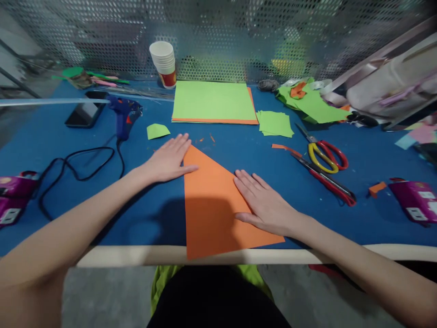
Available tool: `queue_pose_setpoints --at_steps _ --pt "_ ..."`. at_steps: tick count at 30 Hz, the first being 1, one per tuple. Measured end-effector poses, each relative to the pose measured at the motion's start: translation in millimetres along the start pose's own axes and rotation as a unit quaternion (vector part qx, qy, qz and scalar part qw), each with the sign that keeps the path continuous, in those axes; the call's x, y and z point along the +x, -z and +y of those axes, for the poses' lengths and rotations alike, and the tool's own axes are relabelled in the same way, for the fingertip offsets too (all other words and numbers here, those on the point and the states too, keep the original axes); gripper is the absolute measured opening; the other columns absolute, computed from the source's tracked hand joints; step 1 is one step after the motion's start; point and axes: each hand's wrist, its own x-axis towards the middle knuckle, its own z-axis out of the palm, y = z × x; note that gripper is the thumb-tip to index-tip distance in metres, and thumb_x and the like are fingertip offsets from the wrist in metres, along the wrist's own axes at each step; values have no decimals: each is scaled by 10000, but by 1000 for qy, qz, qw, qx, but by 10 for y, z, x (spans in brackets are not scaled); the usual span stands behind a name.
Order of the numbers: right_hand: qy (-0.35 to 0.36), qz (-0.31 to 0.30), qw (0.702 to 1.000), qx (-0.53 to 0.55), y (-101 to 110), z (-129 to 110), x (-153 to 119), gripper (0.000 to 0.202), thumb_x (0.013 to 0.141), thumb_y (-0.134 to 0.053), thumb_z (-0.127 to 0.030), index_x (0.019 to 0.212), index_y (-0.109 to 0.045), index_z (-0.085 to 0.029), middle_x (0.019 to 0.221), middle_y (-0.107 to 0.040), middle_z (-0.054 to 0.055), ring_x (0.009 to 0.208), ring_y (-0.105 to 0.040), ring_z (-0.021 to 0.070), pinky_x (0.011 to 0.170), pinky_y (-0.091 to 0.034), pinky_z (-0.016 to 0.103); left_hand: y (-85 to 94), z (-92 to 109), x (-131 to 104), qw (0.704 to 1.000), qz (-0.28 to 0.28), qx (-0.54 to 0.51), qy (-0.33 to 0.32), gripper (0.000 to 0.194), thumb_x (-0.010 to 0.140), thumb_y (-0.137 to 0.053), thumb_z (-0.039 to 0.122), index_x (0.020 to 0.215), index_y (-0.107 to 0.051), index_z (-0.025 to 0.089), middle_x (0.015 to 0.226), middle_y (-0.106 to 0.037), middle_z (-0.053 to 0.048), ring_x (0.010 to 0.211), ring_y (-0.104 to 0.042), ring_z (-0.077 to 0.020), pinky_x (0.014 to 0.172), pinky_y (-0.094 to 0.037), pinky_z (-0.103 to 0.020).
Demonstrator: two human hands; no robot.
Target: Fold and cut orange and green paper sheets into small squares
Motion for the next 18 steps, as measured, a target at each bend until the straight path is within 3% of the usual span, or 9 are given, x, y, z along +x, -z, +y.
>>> queue_pose_setpoints --at_steps 5,11,13,16,18 --pt "-28 0 999 -24 33 33 -421 905 950 -366 -619 1550 112 -139 1604 -170 181 1490 -145 297 1171 -243 554 12 -240 20 1000 10 -1 1 927 908 -261 715 1550 -159 54 1639 -86 -136 1516 -57 -271 1225 -70 -404" --pt "-32 10 999 32 237 111 -785 818 960 -424 -526 1572 17 -210 1620 -176 136 1475 -221 291 1129 -369 526 112 -117 -97 995 77 -23 55 948 895 -256 737 1530 -219 34 1621 -157 -185 1507 -102 -318 1213 -127 -454" --pt "-22 21 998 49 342 173 -873 740 967 -452 -434 1574 -70 -255 1617 -214 103 1446 -310 272 1082 -449 476 141 23 -279 997 70 -33 -6 894 893 -329 717 1527 -260 90 1626 -163 -151 1508 -107 -307 1211 -144 -462" --pt "11 41 998 38 447 251 -946 675 958 -474 -260 1559 -171 -313 1597 -282 65 1396 -410 257 1038 -501 450 119 246 -661 989 -11 -58 -137 709 896 -442 650 1451 -452 208 1589 -308 -91 1482 -233 -296 1222 -140 -454" --pt "39 53 997 31 466 267 -936 669 946 -489 -196 1547 -220 -317 1588 -299 64 1395 -412 259 1047 -490 467 80 345 -917 971 -51 -91 -217 680 873 -517 634 1444 -469 267 1574 -341 -60 1459 -300 -286 1227 -158 -438"
